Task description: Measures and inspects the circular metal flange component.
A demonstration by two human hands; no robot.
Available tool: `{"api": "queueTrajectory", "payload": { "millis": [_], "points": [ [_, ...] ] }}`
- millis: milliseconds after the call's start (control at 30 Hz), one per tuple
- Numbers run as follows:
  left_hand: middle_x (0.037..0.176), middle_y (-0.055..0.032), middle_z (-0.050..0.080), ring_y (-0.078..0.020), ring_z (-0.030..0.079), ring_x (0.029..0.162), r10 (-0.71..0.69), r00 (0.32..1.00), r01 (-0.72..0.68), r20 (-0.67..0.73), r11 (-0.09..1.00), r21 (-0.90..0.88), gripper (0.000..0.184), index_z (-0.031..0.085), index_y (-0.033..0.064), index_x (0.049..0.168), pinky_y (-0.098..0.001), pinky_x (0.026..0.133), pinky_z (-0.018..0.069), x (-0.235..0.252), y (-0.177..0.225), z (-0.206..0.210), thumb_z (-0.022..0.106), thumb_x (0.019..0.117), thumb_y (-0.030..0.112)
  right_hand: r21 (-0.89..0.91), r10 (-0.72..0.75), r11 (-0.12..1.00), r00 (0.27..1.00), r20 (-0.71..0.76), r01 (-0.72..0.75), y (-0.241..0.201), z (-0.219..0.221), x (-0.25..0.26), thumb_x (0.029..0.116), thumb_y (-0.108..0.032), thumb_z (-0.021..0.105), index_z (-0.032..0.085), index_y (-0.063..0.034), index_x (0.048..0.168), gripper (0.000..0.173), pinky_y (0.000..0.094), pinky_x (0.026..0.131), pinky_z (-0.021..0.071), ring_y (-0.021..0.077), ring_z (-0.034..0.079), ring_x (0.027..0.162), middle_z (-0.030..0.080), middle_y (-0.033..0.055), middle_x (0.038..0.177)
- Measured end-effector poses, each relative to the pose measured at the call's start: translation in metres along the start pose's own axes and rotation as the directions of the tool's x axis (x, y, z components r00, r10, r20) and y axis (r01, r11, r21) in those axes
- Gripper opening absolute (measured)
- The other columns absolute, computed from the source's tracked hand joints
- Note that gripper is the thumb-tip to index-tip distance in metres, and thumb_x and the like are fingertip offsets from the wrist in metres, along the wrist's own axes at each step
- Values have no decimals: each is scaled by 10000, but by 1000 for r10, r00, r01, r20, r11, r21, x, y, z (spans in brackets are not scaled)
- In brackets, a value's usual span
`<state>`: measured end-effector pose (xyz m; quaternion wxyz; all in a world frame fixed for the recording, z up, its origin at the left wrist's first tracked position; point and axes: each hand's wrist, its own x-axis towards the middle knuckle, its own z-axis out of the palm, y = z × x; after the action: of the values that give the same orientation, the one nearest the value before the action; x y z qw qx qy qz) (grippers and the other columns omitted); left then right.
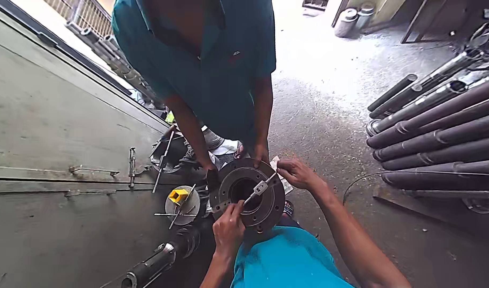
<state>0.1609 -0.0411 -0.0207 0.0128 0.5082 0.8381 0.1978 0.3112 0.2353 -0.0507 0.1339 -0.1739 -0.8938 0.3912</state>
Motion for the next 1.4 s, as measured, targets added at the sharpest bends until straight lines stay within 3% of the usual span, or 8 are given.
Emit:
{"api": "queueTrajectory", "payload": {
  "millis": [233, 400, 733, 933, 1000, 1100, 1267, 1400],
  "points": [
    [1104, -98, 751, -335, 741, 881, 39, 995, -24, 94, 987, -158, 403, 756, 206, 1208, -569, 701, 588, 115, -30, 25, 547, 939, -9, 2, 175, 985, 984, 40, -175, -47, 35, -86, 1076, -402, 417, 613, -74, 812, 465, 430, 557, 463, 206, 572, 590, 548, 61, 642],
    [1036, -103, 776, -265, 761, 930, -13, 1000, 8, -17, 953, -304, 257, 777, 83, 1120, -498, 814, 621, 51, -34, 11, 552, 997, 102, -39, 240, 971, 957, 165, -237, -20, -11, -42, 1048, -322, 487, 727, -64, 988, 358, 502, 745, 556, 223, 692, 755, 704, 77, 799],
    [996, -81, 765, -107, 658, 547, -384, 874, 457, 298, 441, -772, 241, 719, 4, 1186, -293, 524, 596, 35, -8, 5, 540, 1030, 49, -40, 304, 949, 879, 367, -311, -24, -38, -5, 1050, -268, 504, 734, -48, 1004, 321, 503, 775, 549, 227, 683, 763, 712, 91, 836],
    [1040, -85, 757, -82, 660, 696, 138, 819, 445, 557, 462, -767, 291, 681, 0, 1258, -264, 646, 552, 181, 13, 37, 476, 1068, 78, 332, 414, 735, 779, 470, -591, -103, 51, -52, 1087, -271, 469, 688, 10, 983, 371, 394, 669, 606, 178, 688, 653, 706, 78, 778],
    [1099, -133, 756, -164, 722, 990, 429, 690, 261, 583, 604, -753, 294, 696, -40, 1227, -375, 960, 563, 205, 41, 43, 477, 1039, 18, 502, 535, 565, 754, 382, -655, -133, 93, -36, 1106, -285, 432, 661, 7, 1022, 380, 368, 619, 615, 172, 698, 614, 723, 72, 774],
    [1112, -90, 768, -199, 719, 1042, 571, 516, -7, 638, 748, -664, 308, 741, 53, 1203, -461, 993, 540, 208, 75, 39, 497, 1017, 25, 667, 585, 440, 755, 296, -602, -143, 118, -14, 1105, -297, 431, 709, -19, 1079, 393, 347, 701, 603, 140, 709, 718, 747, 50, 845],
    [1227, -30, 741, -152, 717, 1095, 362, 877, -98, 316, 778, -620, 347, 665, 117, 1345, -435, 991, 575, 144, 41, 15, 527, 1030, 159, 391, 282, 846, 927, 249, -362, -110, 59, -33, 1002, -248, 587, 738, -4, 1030, 289, 525, 851, 551, 264, 714, 880, 740, 154, 926],
    [1064, -70, 777, -188, 754, 953, -2, 988, 82, 152, 849, -521, 273, 732, 51, 1196, -472, 888, 612, 57, -10, -8, 625, 994, 202, 70, 101, 994, 936, -338, -83, -59, 19, -27, 971, -271, 643, 771, -130, 1050, 206, 435, 741, 616, 177, 731, 815, 760, 37, 951]
  ]
}}
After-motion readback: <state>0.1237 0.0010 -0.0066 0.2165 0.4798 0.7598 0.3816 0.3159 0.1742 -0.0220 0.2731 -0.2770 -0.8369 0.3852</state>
